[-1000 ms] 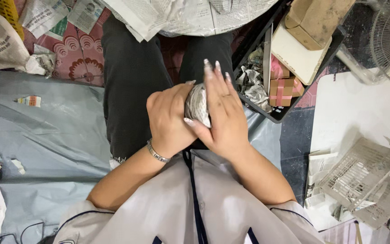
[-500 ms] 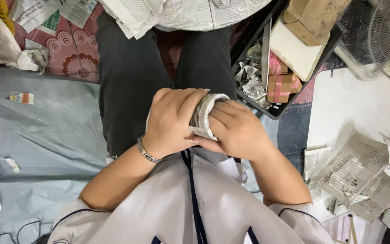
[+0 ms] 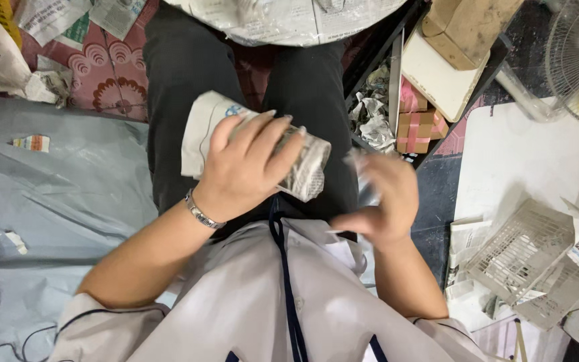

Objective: The person sits cross-legged and repeatedly wraps small objects with newspaper sheets. They fold the paper around each item, tuck the edges, and place the wrapped bundle on a nearby table. A glass jar is also wrapped in the same manner.

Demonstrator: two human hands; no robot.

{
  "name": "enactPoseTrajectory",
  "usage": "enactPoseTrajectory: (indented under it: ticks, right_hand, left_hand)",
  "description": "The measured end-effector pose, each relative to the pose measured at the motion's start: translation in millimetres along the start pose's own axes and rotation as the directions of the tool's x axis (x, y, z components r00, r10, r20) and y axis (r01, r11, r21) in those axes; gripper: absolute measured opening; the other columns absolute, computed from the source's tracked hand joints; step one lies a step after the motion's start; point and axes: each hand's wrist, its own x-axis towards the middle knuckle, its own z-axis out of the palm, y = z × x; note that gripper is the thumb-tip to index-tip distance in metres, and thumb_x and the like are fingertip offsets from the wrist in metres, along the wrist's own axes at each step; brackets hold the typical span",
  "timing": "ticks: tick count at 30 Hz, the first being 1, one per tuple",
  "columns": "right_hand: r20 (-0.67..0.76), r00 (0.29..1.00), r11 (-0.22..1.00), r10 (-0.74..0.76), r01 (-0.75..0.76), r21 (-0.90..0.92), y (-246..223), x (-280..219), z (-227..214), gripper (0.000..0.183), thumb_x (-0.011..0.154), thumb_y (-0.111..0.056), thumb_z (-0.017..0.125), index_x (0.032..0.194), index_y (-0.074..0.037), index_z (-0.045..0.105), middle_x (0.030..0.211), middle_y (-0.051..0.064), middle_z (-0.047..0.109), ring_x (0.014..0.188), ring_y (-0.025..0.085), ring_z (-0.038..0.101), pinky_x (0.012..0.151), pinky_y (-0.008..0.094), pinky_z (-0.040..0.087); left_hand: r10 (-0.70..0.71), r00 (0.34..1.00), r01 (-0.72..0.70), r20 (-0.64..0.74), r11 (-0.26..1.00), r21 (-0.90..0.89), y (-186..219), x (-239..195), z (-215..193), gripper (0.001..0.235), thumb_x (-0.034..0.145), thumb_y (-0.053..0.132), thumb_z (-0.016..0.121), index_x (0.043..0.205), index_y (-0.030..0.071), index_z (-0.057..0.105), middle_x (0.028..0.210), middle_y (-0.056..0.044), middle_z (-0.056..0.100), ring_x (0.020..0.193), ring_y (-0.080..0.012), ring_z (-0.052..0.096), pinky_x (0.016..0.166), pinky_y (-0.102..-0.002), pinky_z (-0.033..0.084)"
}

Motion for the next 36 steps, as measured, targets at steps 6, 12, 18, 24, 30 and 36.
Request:
enactPoseTrajectory:
  ticks: [6, 12, 18, 24, 30, 36]
  right_hand:
    - [0.639, 0.761, 0.415, 0.108, -0.619, 0.667, 59.1, -17.5, 17.3, 0.109, 0.069, -0.040, 0.096, 0.154, -0.005, 0.037, 0.152, 0.005, 0.049, 0.135, 0.022, 0.055, 0.114, 0.040, 0.047]
    - [0.925, 0.371, 0.353, -0.084, -0.857, 0.376, 74.9, -59.3, 60.0, 0.093, 0.063, -0.005, 0.092, 0.146, 0.004, 0.051, 0.135, 0.017, 0.067, 0.124, 0.029, 0.065, 0.103, 0.048, 0.058]
    - [0.829, 0.558, 0.185, -0.038, -0.811, 0.555, 60.7, -84.5, 76.8, 0.097, 0.069, -0.010, 0.088, 0.152, -0.001, 0.040, 0.144, 0.016, 0.058, 0.133, 0.030, 0.059, 0.109, 0.047, 0.052]
    - [0.469, 0.819, 0.099, 0.330, -0.524, 0.846, 78.7, -73.1, 59.9, 0.102, 0.068, -0.011, 0.090, 0.154, -0.001, 0.037, 0.148, 0.018, 0.054, 0.136, 0.032, 0.057, 0.111, 0.049, 0.052]
    - [0.487, 0.833, 0.208, 0.262, -0.542, 0.814, 85.6, -81.0, 40.6, 0.107, 0.068, -0.013, 0.091, 0.157, -0.001, 0.033, 0.153, 0.020, 0.049, 0.139, 0.034, 0.055, 0.114, 0.051, 0.052]
    - [0.432, 0.856, 0.299, 0.285, -0.507, 0.808, 93.1, -87.9, 39.8, 0.112, 0.067, -0.015, 0.093, 0.159, -0.001, 0.030, 0.157, 0.022, 0.045, 0.142, 0.037, 0.053, 0.117, 0.052, 0.051]
  left_hand:
    - [0.689, 0.715, -0.667, -0.116, 0.722, 0.182, 7.7, -15.0, 34.6, 0.031, 0.104, 0.027, 0.063, 0.132, 0.019, 0.053, 0.134, -0.006, 0.064, 0.126, -0.0209, 0.059, 0.098, -0.037, 0.043]
    - [0.896, 0.297, -0.903, -0.331, 0.376, 0.206, 16.2, -42.0, 62.2, 0.022, 0.105, 0.021, 0.056, 0.125, 0.013, 0.054, 0.128, 0.000, 0.060, 0.132, -0.0224, 0.060, 0.106, -0.033, 0.039]
    - [0.819, 0.461, -0.835, -0.342, 0.531, 0.144, 23.5, -65.8, 70.5, 0.031, 0.110, 0.023, 0.052, 0.139, 0.023, 0.041, 0.143, 0.006, 0.043, 0.145, -0.0183, 0.042, 0.120, -0.043, 0.019]
    - [0.670, 0.742, -0.647, -0.020, 0.724, 0.239, 22.2, -50.3, 79.2, 0.055, 0.112, 0.024, 0.048, 0.159, 0.038, 0.024, 0.166, 0.013, 0.020, 0.157, -0.0138, 0.019, 0.127, -0.053, 0.002]
    - [0.699, 0.712, -0.689, -0.071, 0.715, 0.118, -9.9, -22.1, 90.0, 0.071, 0.113, 0.027, 0.049, 0.170, 0.048, 0.012, 0.177, 0.017, 0.009, 0.163, -0.0109, 0.010, 0.129, -0.061, -0.008]
    - [0.540, 0.814, -0.471, 0.215, 0.830, -0.298, -13.4, -16.4, 74.6, 0.071, 0.104, 0.023, 0.056, 0.164, 0.046, 0.029, 0.170, 0.016, 0.029, 0.158, -0.0113, 0.024, 0.128, -0.062, 0.004]
